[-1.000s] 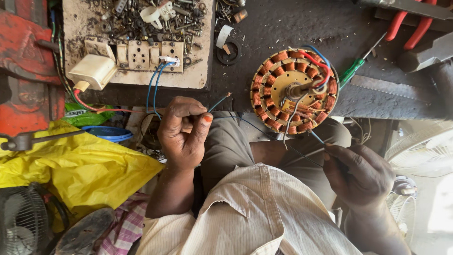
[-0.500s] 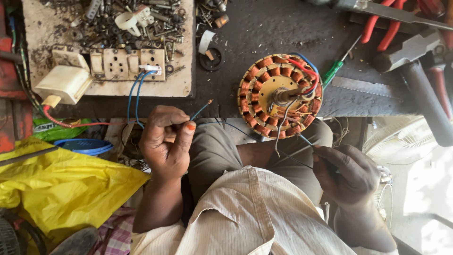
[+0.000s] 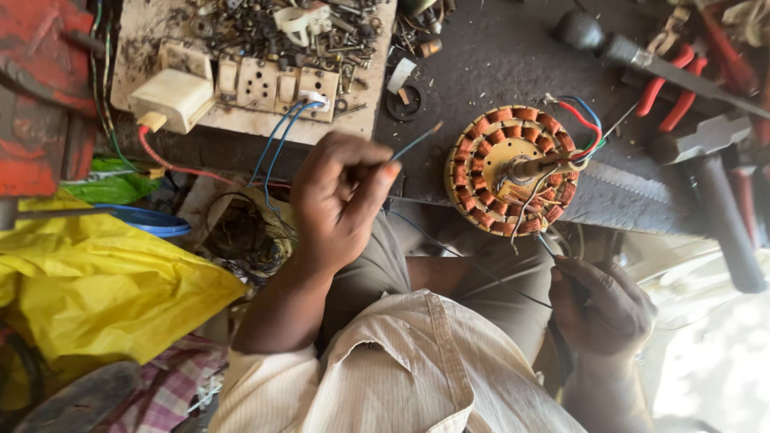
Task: The person repairs an electric motor stator by hand, stripping wire insulation with a screwdriver and twisting wires together. They repeatedly test connections by touching wires to a power source, causing sparks, and adjust the wiring between tests.
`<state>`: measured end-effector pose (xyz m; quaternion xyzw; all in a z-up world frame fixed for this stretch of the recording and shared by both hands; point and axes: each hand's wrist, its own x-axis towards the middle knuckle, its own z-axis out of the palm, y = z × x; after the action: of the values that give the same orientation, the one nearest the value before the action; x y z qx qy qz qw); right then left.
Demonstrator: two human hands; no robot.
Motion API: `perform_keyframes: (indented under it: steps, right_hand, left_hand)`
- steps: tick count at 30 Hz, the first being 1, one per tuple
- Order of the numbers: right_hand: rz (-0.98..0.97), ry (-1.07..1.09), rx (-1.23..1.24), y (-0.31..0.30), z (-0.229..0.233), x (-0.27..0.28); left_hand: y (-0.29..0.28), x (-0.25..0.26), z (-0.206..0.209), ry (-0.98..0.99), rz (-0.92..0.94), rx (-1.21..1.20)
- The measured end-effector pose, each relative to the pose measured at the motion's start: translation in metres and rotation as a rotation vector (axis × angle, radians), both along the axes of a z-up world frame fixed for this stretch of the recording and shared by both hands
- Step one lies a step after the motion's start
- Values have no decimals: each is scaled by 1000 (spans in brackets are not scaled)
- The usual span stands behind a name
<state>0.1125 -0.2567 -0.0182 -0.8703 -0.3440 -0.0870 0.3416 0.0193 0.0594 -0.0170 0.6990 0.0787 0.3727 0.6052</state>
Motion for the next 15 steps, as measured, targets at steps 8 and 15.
perform_keyframes:
  steps: [8, 15]
  right_hand:
    - [8, -37, -39, 1, 5, 0]
    - [-1, -49, -18, 5, 8, -5]
  left_hand:
    - [-16, 63, 8, -137, -49, 116]
    - [-21, 61, 16, -159, -87, 24]
